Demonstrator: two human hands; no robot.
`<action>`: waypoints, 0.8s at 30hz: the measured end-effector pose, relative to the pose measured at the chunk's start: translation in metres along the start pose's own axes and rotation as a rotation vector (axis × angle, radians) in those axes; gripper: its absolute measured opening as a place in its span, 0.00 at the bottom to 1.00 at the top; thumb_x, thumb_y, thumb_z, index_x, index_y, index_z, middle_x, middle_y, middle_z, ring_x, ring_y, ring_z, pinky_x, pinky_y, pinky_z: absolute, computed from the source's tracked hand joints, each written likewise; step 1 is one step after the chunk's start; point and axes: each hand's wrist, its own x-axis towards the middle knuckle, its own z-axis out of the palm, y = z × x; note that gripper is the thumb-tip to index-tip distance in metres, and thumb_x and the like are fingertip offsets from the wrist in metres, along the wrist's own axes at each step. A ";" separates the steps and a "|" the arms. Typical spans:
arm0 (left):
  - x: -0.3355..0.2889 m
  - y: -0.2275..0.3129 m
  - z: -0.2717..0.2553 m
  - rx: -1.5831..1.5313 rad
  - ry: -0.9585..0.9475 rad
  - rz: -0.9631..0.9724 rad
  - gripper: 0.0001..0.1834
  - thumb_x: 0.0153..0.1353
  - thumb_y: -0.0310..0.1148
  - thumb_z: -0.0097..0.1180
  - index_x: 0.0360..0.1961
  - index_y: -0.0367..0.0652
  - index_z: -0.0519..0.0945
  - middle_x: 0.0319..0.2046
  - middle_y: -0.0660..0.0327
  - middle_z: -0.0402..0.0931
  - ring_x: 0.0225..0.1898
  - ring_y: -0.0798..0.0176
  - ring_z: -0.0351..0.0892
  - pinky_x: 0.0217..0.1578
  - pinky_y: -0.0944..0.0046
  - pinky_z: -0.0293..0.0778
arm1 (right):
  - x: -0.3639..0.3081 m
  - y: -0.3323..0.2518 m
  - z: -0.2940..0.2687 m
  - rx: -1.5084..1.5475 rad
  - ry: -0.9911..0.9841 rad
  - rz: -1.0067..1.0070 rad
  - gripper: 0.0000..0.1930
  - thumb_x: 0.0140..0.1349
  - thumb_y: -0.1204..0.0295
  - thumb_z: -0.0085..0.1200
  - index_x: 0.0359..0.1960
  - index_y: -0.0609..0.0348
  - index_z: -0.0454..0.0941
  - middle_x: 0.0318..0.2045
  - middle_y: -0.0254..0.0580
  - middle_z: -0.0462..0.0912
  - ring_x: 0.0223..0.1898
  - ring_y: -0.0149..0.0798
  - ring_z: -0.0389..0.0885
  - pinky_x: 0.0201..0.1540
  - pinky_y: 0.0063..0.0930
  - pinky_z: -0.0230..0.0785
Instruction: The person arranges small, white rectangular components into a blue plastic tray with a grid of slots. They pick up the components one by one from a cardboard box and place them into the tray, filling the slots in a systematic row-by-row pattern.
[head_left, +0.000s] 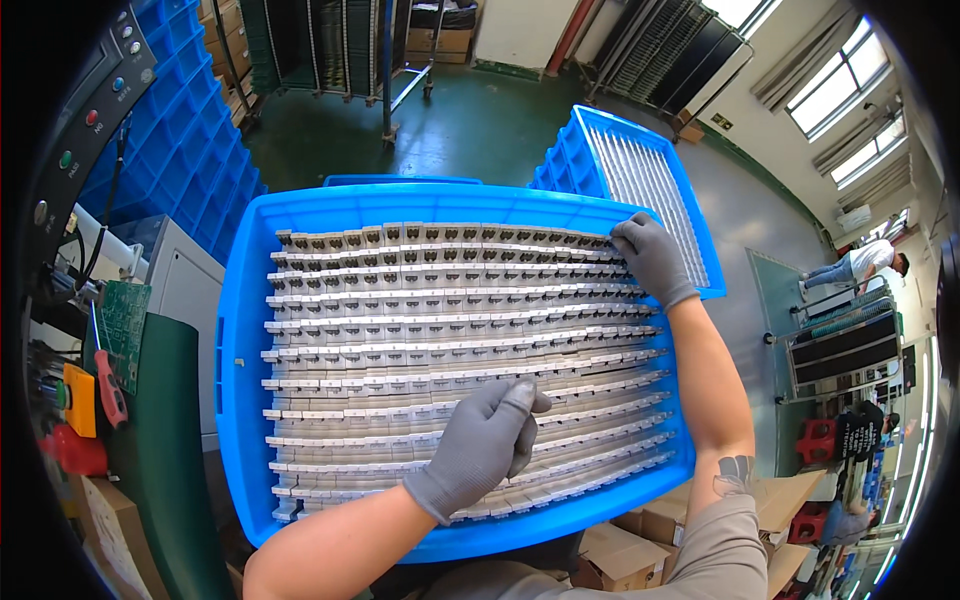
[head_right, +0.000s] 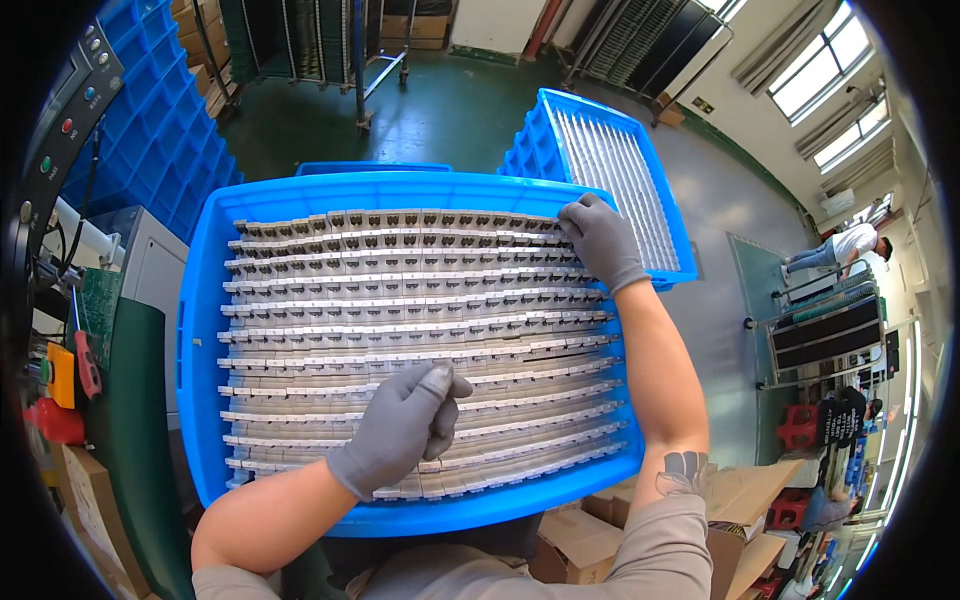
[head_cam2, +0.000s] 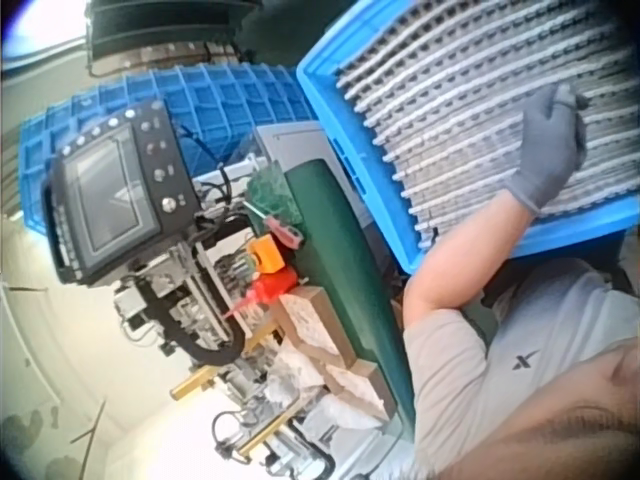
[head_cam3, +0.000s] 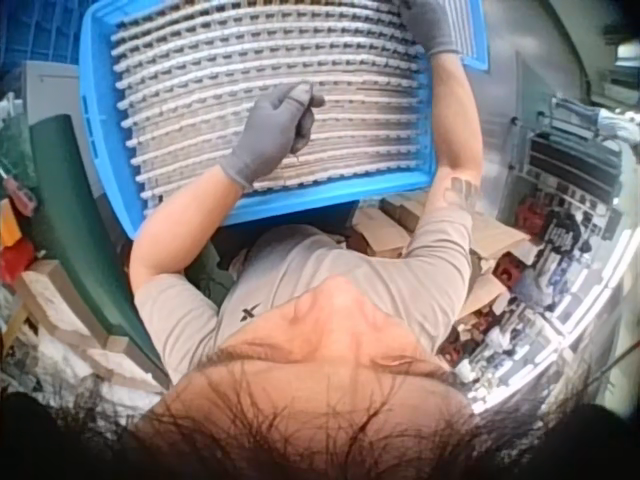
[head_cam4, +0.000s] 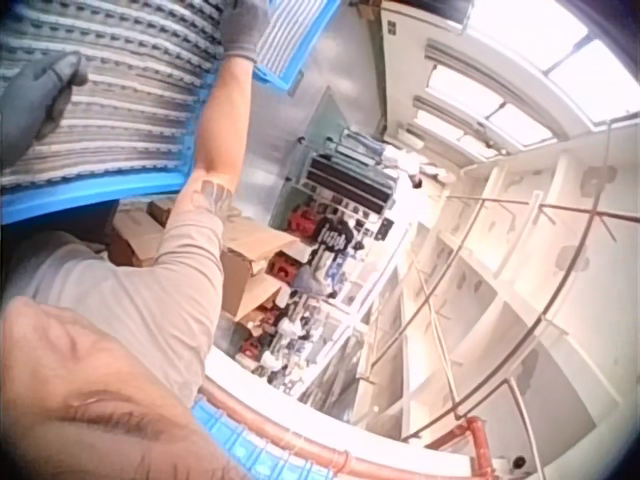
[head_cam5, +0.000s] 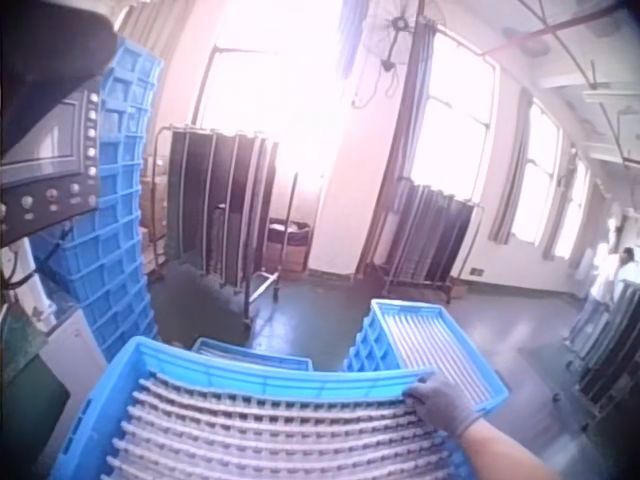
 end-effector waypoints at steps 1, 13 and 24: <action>0.001 -0.001 0.000 -0.007 0.004 -0.006 0.22 0.79 0.44 0.41 0.44 0.33 0.76 0.21 0.64 0.67 0.17 0.72 0.60 0.17 0.68 0.60 | 0.001 0.000 0.001 0.005 0.004 -0.020 0.04 0.63 0.74 0.61 0.37 0.59 0.84 0.36 0.45 0.80 0.39 0.50 0.81 0.44 0.39 0.74; 0.002 0.000 0.000 0.003 0.009 -0.036 0.21 0.79 0.44 0.41 0.44 0.34 0.77 0.21 0.64 0.68 0.17 0.72 0.59 0.17 0.69 0.60 | 0.005 -0.008 0.005 -0.182 0.029 -0.085 0.06 0.61 0.73 0.59 0.38 0.54 0.85 0.37 0.44 0.82 0.40 0.51 0.82 0.45 0.44 0.77; 0.001 0.002 0.000 -0.035 0.031 -0.025 0.23 0.79 0.45 0.40 0.44 0.34 0.78 0.21 0.63 0.68 0.17 0.72 0.61 0.17 0.69 0.62 | -0.008 -0.011 0.003 -0.004 0.040 -0.031 0.10 0.56 0.78 0.57 0.38 0.56 0.88 0.41 0.42 0.85 0.43 0.48 0.83 0.49 0.40 0.77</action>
